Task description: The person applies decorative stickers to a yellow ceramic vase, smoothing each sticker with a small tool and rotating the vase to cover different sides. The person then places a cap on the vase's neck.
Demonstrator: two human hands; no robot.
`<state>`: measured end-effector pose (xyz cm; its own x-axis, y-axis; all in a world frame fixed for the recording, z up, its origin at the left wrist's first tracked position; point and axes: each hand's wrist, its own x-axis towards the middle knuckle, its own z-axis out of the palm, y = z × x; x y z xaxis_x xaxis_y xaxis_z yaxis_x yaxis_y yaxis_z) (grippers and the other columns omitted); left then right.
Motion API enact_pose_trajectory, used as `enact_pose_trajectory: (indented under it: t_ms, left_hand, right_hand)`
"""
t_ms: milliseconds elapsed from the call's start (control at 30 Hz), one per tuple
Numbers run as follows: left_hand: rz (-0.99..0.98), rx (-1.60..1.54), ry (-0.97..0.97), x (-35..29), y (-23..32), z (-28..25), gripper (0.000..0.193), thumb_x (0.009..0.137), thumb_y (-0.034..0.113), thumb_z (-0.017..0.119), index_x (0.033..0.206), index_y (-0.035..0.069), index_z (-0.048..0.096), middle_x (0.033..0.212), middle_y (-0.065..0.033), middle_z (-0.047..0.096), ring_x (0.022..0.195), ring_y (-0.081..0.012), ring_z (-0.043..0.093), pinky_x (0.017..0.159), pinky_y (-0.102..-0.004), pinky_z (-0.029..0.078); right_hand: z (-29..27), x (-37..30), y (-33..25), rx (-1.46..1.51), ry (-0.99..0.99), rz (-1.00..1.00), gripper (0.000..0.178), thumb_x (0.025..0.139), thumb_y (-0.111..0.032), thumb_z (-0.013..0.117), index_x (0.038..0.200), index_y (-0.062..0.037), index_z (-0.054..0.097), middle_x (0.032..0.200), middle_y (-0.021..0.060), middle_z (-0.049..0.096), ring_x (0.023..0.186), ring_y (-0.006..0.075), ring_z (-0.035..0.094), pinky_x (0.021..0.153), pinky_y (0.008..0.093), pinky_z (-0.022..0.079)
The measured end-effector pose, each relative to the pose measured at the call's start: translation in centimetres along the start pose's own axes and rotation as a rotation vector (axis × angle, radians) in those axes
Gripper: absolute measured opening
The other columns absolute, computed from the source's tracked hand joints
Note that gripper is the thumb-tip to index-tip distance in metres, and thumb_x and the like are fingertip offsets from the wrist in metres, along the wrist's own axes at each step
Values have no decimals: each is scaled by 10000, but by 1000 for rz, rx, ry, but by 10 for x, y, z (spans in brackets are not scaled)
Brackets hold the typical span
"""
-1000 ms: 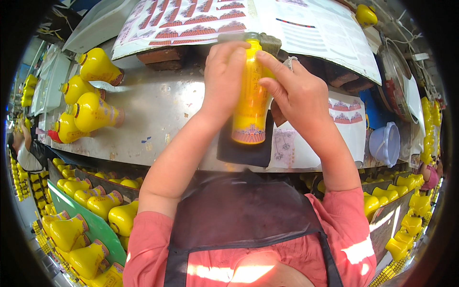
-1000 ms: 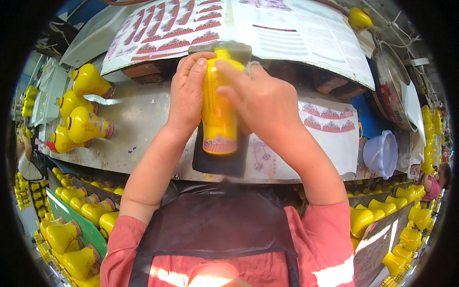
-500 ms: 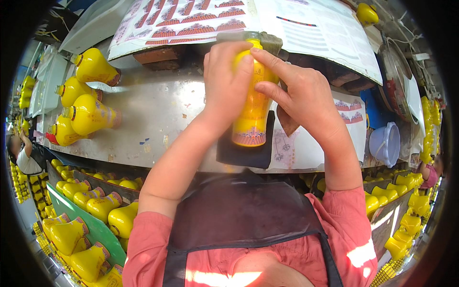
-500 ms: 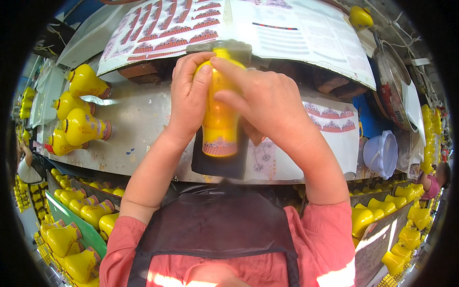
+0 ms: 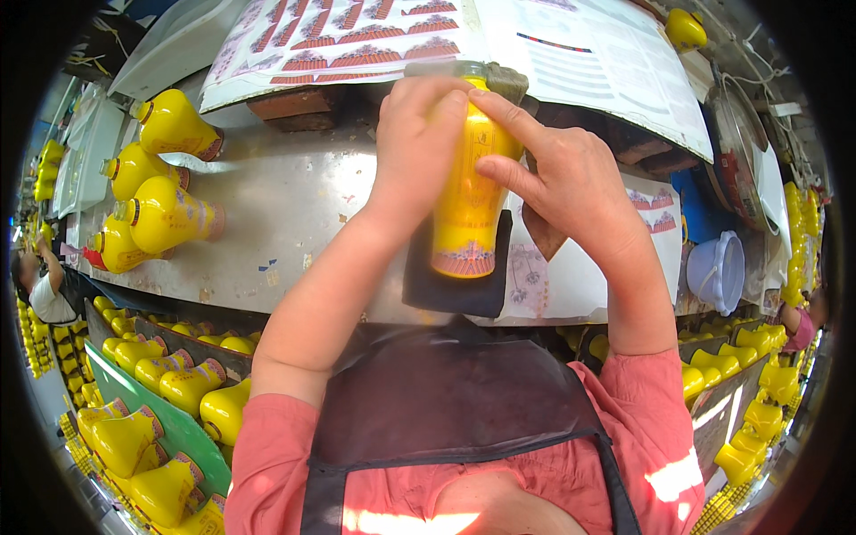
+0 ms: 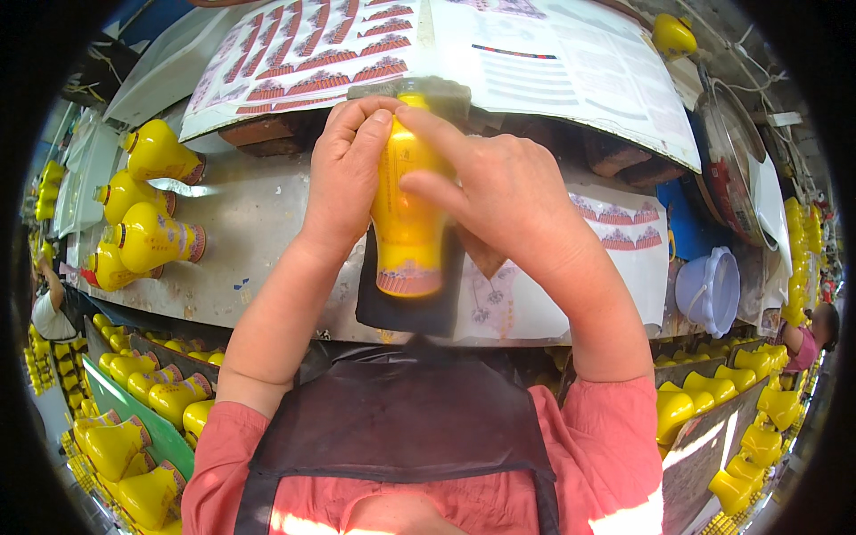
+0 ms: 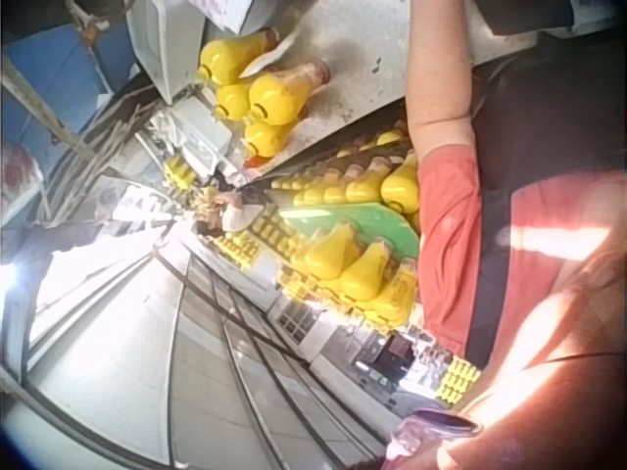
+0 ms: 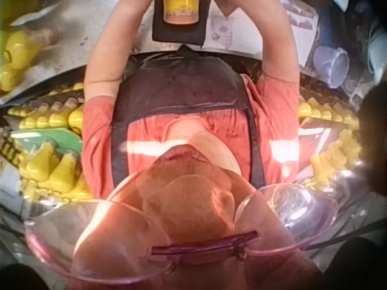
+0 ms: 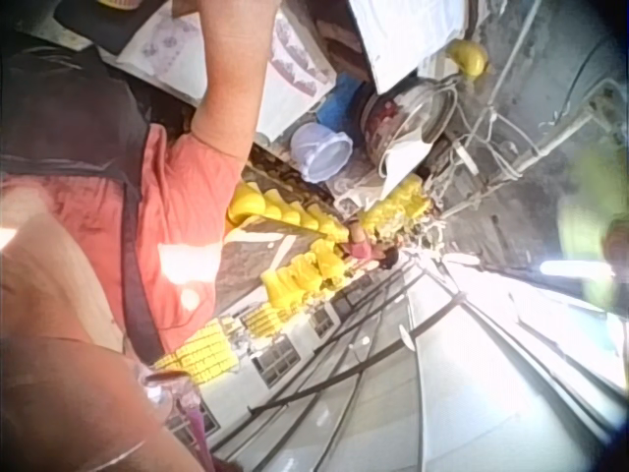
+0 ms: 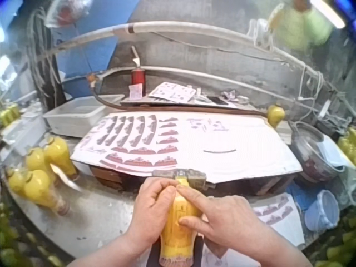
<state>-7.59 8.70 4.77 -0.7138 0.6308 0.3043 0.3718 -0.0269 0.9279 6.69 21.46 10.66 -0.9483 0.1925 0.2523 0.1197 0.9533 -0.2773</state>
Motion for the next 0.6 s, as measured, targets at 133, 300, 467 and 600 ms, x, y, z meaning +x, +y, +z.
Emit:
enact_pose_trajectory:
  t_ms: [133, 300, 467, 600]
  left_hand:
    - [-54, -78, 9, -3, 1, 1, 276, 1053, 224, 575, 1170, -3, 680, 1186, -73, 599, 1071, -145, 601, 965, -295, 481]
    - [-12, -67, 74, -10, 1, 7, 303, 1008, 275, 596, 1121, 23, 720, 1153, -159, 653, 1082, -316, 638, 971, -410, 495]
    - [-124, -301, 55, -13, -1, 4, 332, 1016, 281, 595, 1189, 14, 690, 1188, -172, 652, 1089, -321, 645, 963, -407, 501]
    - [119, 10, 101, -21, -1, 9, 337, 1045, 243, 524, 1240, 4, 659, 1226, -193, 640, 1122, -343, 633, 983, -416, 492]
  right_hand:
    - [0, 0, 1, 10, -5, -3, 597, 988, -468, 646, 1535, -274, 504, 599, 96, 650, 615, 319, 691, 624, 415, 550]
    - [0, 0, 1, -1, -6, -8, 599, 985, -464, 649, 1530, -257, 513, 609, 100, 655, 615, 317, 692, 626, 412, 550]
    - [-1, 1, -1, 11, -12, 16, 590, 975, -450, 661, 1515, -247, 534, 613, 108, 654, 622, 320, 692, 628, 417, 548]
    - [-3, 1, -1, 32, -19, 32, 596, 963, -430, 676, 1513, -246, 540, 620, 121, 651, 626, 326, 691, 624, 418, 541]
